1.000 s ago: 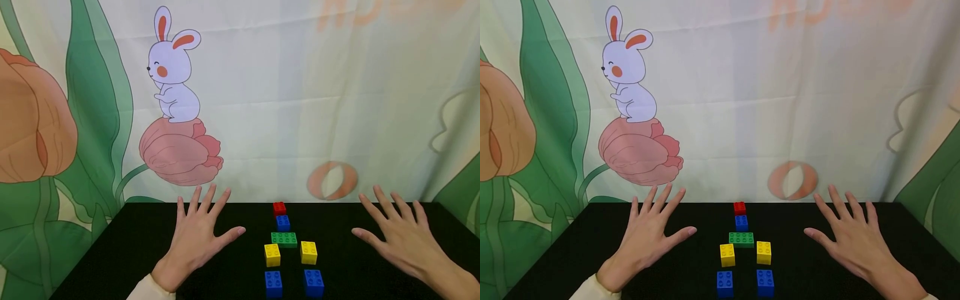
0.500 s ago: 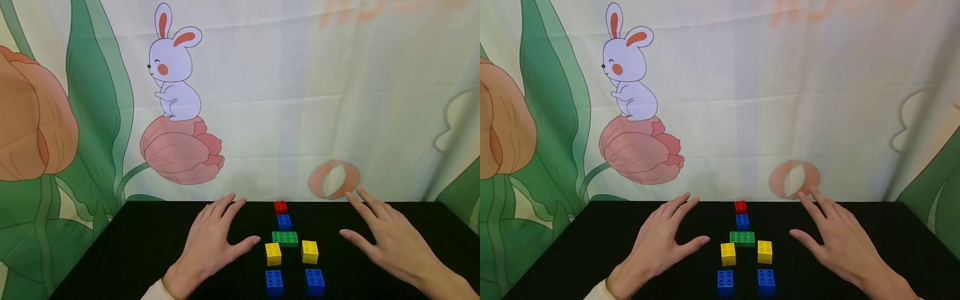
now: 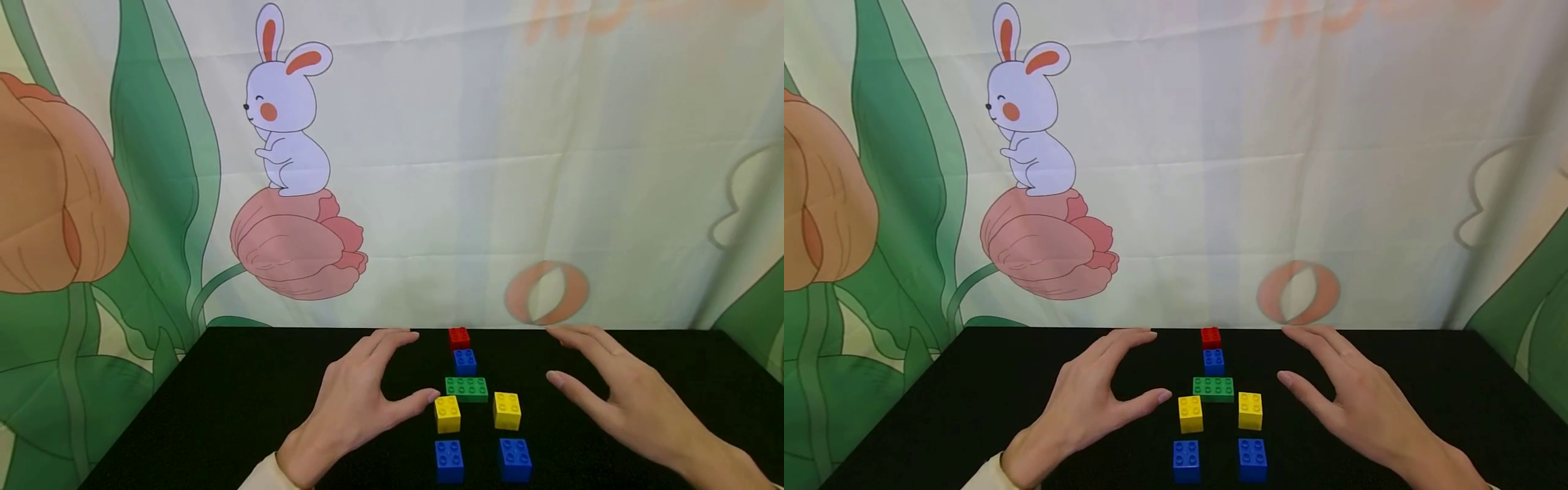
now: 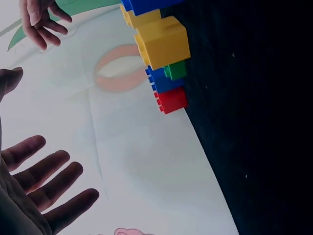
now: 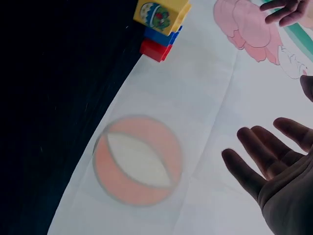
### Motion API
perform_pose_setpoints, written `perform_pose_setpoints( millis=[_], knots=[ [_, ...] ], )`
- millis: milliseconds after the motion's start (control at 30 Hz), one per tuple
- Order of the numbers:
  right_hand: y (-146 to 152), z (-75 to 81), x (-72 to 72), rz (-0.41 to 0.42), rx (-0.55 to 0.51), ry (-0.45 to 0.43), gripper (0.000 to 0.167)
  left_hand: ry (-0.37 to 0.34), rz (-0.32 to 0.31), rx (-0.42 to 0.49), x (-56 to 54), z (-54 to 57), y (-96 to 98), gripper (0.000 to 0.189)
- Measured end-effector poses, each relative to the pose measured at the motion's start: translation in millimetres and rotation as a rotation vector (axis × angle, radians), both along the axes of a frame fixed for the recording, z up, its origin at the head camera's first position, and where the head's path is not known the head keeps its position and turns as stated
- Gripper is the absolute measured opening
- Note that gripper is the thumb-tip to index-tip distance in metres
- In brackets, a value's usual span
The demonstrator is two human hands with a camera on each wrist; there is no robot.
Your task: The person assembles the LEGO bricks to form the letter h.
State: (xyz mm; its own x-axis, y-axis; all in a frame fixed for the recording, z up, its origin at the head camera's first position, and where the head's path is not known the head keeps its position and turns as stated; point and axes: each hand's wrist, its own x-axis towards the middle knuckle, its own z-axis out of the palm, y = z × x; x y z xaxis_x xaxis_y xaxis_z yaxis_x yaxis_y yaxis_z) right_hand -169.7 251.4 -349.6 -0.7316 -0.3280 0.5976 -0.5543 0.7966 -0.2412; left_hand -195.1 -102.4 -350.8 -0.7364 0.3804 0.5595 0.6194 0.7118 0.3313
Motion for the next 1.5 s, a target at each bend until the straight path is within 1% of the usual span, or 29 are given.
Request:
perform_pose_setpoints(
  millis=[67,167,267,433,567,833,1000,1133,1233,1300,1500],
  knots=[
    [-2,0.0,-0.6,0.034,-0.039,-0.006,0.057,-0.037,-0.038,0.03,-0.2,0.1,0.2,0.066],
    [-3,-0.3,-2.1,0.099,-0.095,-0.014,0.057,-0.111,-0.119,0.069,-1.3,0.3,-0.6,0.063],
    [-3,-1.0,-3.0,0.146,-0.129,-0.037,0.055,-0.187,-0.196,0.096,-2.7,-0.1,-1.7,0.062],
    [-3,-3.1,-2.6,0.169,-0.151,-0.131,0.049,-0.285,-0.267,0.144,-3.7,-2.4,-3.1,0.06],
    [-2,-4.8,-1.4,0.166,-0.172,-0.202,0.045,-0.341,-0.315,0.184,-3.8,-4.4,-3.6,0.058],
    [-3,-10.5,-3.8,0.207,-0.184,-0.292,0.037,-0.438,-0.389,0.247,-5.3,-10.7,-4.7,0.053],
    [-3,-16.0,-5.3,0.233,-0.186,-0.33,0.034,-0.488,-0.411,0.258,-7.2,-18.0,-4.1,0.049],
    [-3,-16.3,-6.8,0.25,-0.172,-0.403,0.03,-0.513,-0.428,0.265,-8.2,-23.5,-6.7,0.043],
    [-1,-17.0,-8.0,0.261,-0.166,-0.476,0.027,-0.523,-0.457,0.278,-9.6,-27.0,-9.1,0.042],
    [1,-19.2,-9.0,0.27,-0.173,-0.519,0.025,-0.541,-0.478,0.294,-10.6,-29.5,-9.8,0.041],
    [3,-27.8,-13.2,0.322,-0.197,-0.635,0.024,-0.656,-0.512,0.33,-12.3,-38.7,-9.2,0.041]
  ],
)
